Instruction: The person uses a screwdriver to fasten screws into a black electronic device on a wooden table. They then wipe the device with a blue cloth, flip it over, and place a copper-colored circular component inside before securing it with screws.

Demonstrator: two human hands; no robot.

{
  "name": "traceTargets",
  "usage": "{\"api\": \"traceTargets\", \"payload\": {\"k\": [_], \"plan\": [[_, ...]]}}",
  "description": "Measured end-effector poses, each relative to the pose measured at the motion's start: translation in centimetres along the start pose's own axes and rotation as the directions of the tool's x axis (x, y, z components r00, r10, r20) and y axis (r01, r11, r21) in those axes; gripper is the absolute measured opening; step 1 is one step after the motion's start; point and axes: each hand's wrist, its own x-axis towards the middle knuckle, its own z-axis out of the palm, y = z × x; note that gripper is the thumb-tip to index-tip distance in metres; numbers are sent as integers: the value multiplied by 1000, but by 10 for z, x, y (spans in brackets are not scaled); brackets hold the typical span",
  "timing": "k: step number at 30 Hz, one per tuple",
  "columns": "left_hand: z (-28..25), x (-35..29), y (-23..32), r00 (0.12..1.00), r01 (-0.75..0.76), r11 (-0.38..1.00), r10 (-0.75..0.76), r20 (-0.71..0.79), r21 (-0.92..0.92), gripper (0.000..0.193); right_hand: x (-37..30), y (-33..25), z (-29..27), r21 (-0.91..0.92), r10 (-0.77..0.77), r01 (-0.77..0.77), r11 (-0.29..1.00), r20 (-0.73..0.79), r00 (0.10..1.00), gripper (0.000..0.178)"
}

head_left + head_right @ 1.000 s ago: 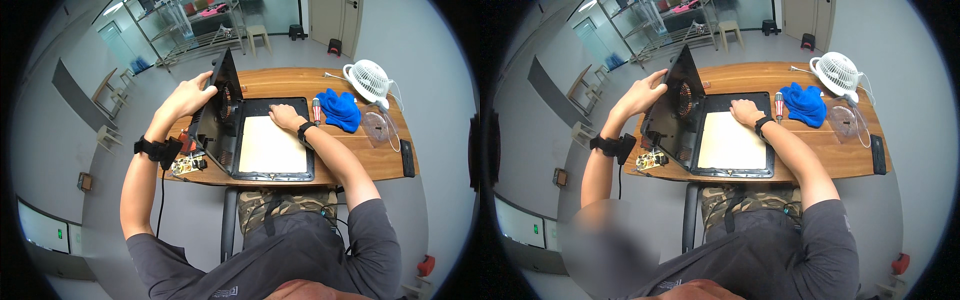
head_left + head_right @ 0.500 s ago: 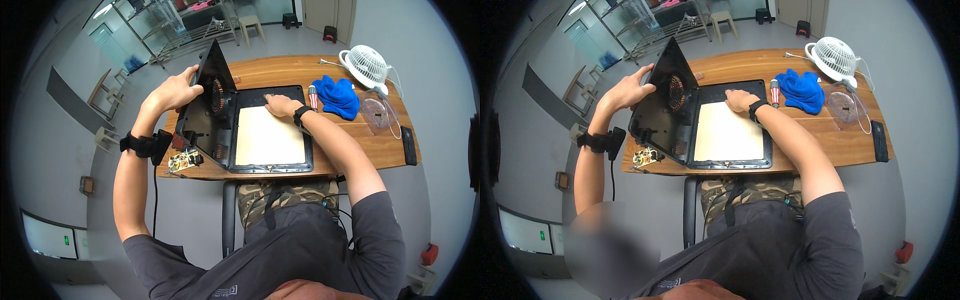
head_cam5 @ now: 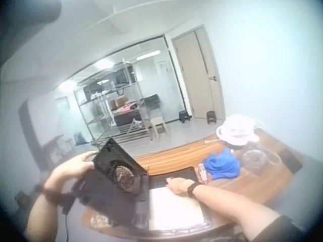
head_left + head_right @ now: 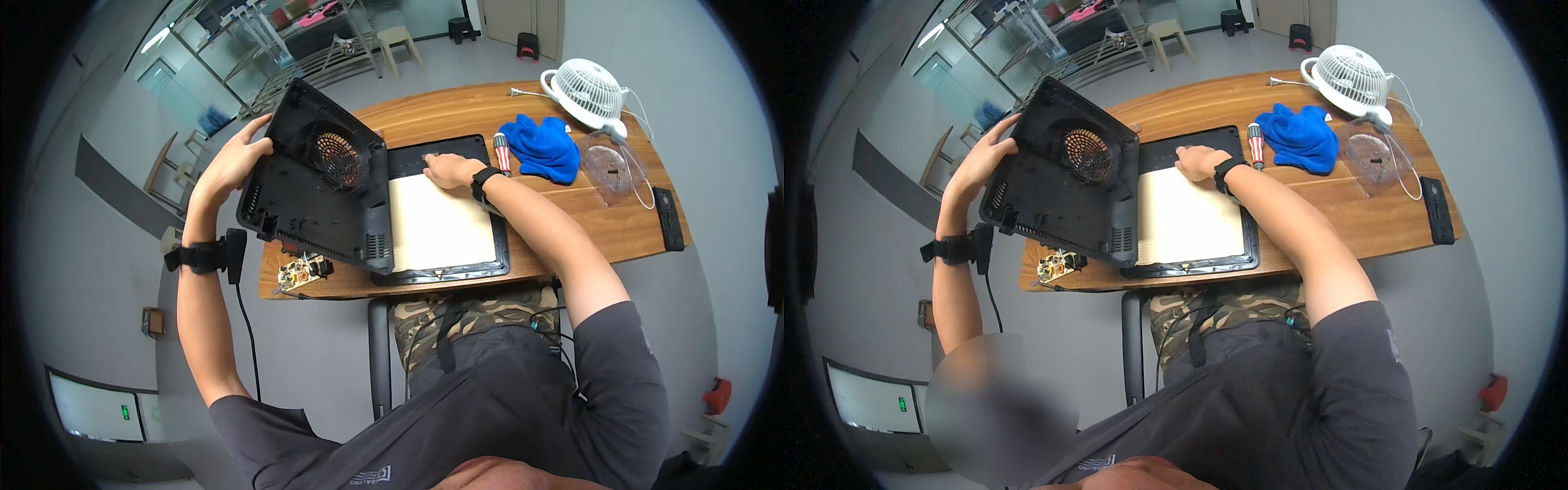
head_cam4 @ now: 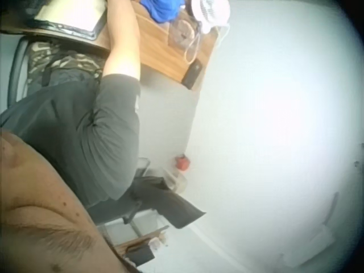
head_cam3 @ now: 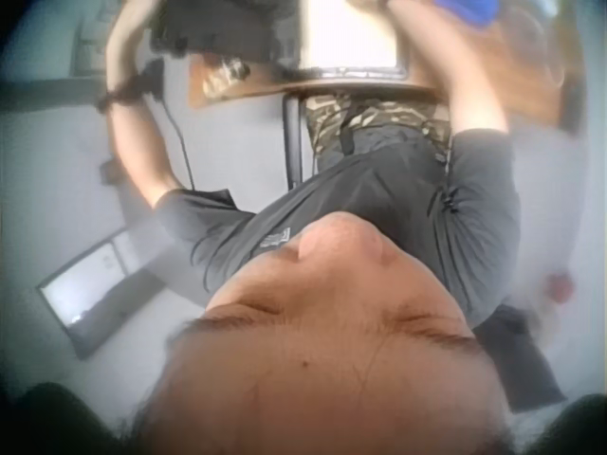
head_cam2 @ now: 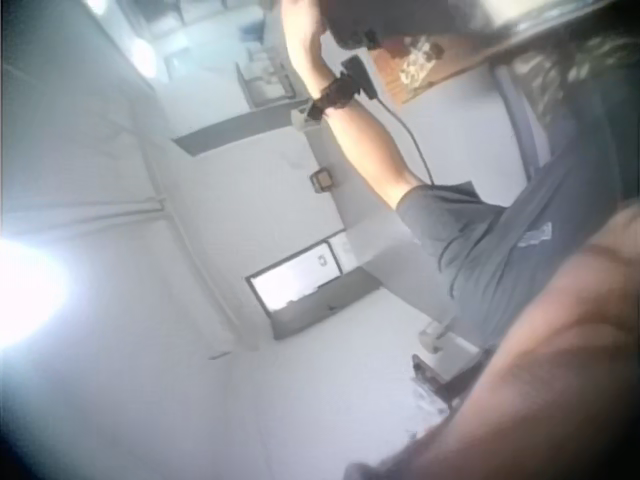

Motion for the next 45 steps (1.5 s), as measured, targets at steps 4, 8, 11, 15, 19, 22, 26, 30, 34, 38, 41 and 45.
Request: {"api": "traceTargets", "payload": {"k": [4,8,11,15,19,22,26,30,34,38,41,45], "plan": [[13,2,-11,999,-43,985,47,20,-164,66,9,11,-4,151,-27,33,988,-43,999,62],[48,2,-19,996,-76,953,88,29,-292,65,10,12,-21,518,-13,15,855,-7,1000,82],[78,5,-33,985,-154,888,175,7,-434,64,-7,6,-43,273,2,5,962,-24,1000,76],[115,5,-51,978,-141,801,203,42,-583,63,-25,41,-60,100,26,-6,995,-196,980,54],[156,-4,-73,966,-35,880,152,211,-474,69,-59,53,-70,3,-20,21,1000,-247,969,54],[187,7,-88,933,-256,963,269,238,-82,62,-74,67,-60,-35,7,-16,999,-261,965,51],[205,-11,-78,924,-177,983,179,339,-39,64,-96,63,-41,-93,71,-106,990,-315,947,44],[226,6,-96,927,-275,961,269,261,-16,63,-105,68,-32,-72,100,-130,989,-317,943,44],[227,7,-93,939,-249,968,234,253,29,65,-106,68,-29,-37,119,-135,990,-288,950,45],[223,2,-92,941,-251,966,231,248,54,66,-105,66,-20,28,136,-135,990,-340,930,42],[224,-2,-90,950,-241,968,219,224,73,64,-107,67,-17,62,131,-117,991,-344,930,43],[233,-7,-88,973,-193,970,170,158,145,57,-112,65,-15,63,138,-124,990,-318,938,45]]}}
